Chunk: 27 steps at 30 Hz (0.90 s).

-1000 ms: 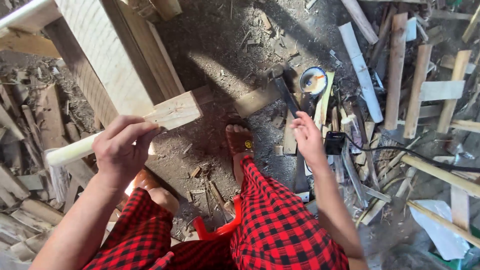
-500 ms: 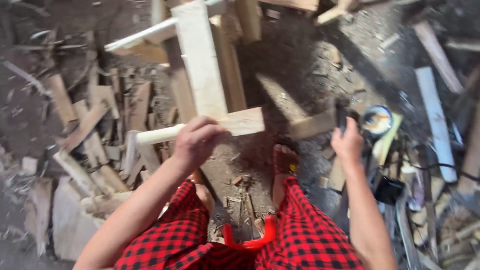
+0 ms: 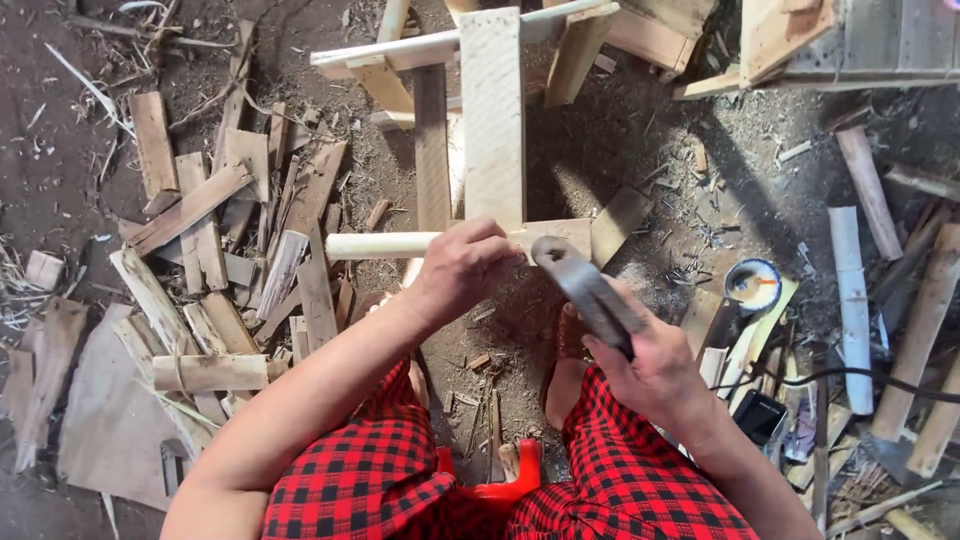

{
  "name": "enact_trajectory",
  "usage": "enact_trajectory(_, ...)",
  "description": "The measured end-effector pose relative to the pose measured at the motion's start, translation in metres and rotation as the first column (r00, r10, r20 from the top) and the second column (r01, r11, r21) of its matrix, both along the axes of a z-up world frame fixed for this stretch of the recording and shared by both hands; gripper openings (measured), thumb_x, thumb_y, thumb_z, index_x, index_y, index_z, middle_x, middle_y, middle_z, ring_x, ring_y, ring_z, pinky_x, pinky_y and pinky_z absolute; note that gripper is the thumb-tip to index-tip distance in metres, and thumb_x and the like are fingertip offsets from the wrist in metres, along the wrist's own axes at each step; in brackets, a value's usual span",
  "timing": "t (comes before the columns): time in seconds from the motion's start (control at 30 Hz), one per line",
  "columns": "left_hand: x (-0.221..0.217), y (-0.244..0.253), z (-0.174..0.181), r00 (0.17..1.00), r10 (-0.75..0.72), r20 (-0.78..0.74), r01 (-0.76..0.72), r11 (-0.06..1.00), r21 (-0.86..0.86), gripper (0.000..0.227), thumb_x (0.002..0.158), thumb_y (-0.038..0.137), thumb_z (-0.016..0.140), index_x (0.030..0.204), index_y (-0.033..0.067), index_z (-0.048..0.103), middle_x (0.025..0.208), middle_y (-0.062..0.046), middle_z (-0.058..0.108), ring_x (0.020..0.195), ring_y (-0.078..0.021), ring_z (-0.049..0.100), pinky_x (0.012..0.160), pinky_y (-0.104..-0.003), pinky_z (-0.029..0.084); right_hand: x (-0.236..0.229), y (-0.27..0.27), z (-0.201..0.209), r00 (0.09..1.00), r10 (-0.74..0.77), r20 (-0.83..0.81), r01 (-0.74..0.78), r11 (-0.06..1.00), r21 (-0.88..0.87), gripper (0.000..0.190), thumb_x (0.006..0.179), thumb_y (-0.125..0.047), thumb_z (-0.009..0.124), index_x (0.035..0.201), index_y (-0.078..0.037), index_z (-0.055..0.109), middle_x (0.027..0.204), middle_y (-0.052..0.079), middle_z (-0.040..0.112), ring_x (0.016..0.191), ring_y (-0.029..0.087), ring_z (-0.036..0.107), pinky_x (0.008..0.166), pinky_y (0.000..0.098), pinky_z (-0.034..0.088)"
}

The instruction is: The person sits on a low stool and assembles a small wooden stool frame, fitting a wooden crossbar against the leg joint, positioning it by hand, and driving nails into the joint using a claw hammer. They reposition the wood piece and hammer repeatedly to secure the joint.

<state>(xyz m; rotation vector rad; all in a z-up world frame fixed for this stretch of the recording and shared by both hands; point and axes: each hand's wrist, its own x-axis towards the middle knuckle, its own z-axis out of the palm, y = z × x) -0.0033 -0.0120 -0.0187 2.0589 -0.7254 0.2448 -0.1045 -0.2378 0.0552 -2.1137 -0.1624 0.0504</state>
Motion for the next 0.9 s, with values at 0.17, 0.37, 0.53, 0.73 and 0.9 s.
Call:
enact_trajectory(0.17, 0.001, 0.001, -0.012, 1.000, 0.021, 0.010, -0.022, 0.999, 0.045, 0.014, 0.079, 0.012, 0.069, 0.068, 0.0144, 0.061, 0.070, 0.001, 0.057, 0.061, -0.0205, 0.060, 0.056, -0.031, 0.049, 0.020, 0.028, 0.028, 0.994, 0.088, 0.057, -0.078, 0.982, -0.170, 0.040, 0.080, -0.016, 0.062, 0.119, -0.008, 0.059, 0.102, 0.013, 0.067, 0.079, 0.033, 0.067, 0.062, 0.0395, 0.055)
enact_trajectory(0.37, 0.003, 0.002, -0.014, 1.000, 0.012, -0.006, -0.011, 0.999, 0.032, 0.015, 0.080, 0.014, 0.067, 0.067, 0.0159, 0.060, 0.070, 0.002, 0.057, 0.062, -0.0191, 0.060, 0.058, -0.029, 0.047, 0.032, 0.037, 0.036, 0.990, 0.140, 0.033, -0.124, 0.945, -0.301, 0.039, 0.088, -0.021, 0.052, 0.126, -0.012, 0.053, 0.095, 0.015, 0.064, 0.071, 0.036, 0.066, 0.062, 0.0464, 0.056)
enact_trajectory(0.53, 0.002, 0.000, -0.017, 1.000, 0.006, -0.012, -0.006, 1.000, 0.018, 0.017, 0.082, 0.018, 0.067, 0.067, 0.0158, 0.059, 0.070, 0.002, 0.057, 0.064, -0.0204, 0.059, 0.058, -0.030, 0.047, 0.019, 0.028, 0.029, 0.999, 0.052, 0.006, -0.049, 0.968, -0.245, 0.048, 0.084, -0.024, 0.057, 0.129, -0.010, 0.051, 0.090, 0.014, 0.065, 0.074, 0.035, 0.067, 0.060, 0.0423, 0.056)
enact_trajectory(0.73, 0.003, 0.001, -0.010, 1.000, 0.018, -0.007, -0.017, 0.998, 0.058, 0.019, 0.081, 0.014, 0.065, 0.064, 0.0175, 0.057, 0.069, 0.003, 0.056, 0.062, -0.0187, 0.059, 0.057, -0.028, 0.047, 0.030, 0.039, 0.041, 0.989, 0.138, 0.045, -0.122, 0.960, -0.252, 0.048, 0.088, -0.025, 0.054, 0.131, -0.007, 0.047, 0.093, 0.018, 0.063, 0.073, 0.038, 0.066, 0.057, 0.0466, 0.056)
enact_trajectory(0.9, 0.003, 0.000, -0.015, 0.999, 0.000, -0.034, 0.001, 0.999, 0.032, 0.019, 0.081, 0.014, 0.066, 0.064, 0.0168, 0.058, 0.070, 0.003, 0.056, 0.062, -0.0192, 0.060, 0.058, -0.028, 0.047, 0.024, 0.035, 0.043, 0.994, 0.104, 0.043, -0.090, 0.961, -0.261, 0.047, 0.081, -0.019, 0.060, 0.126, -0.007, 0.054, 0.095, 0.014, 0.065, 0.073, 0.035, 0.067, 0.056, 0.0403, 0.056)
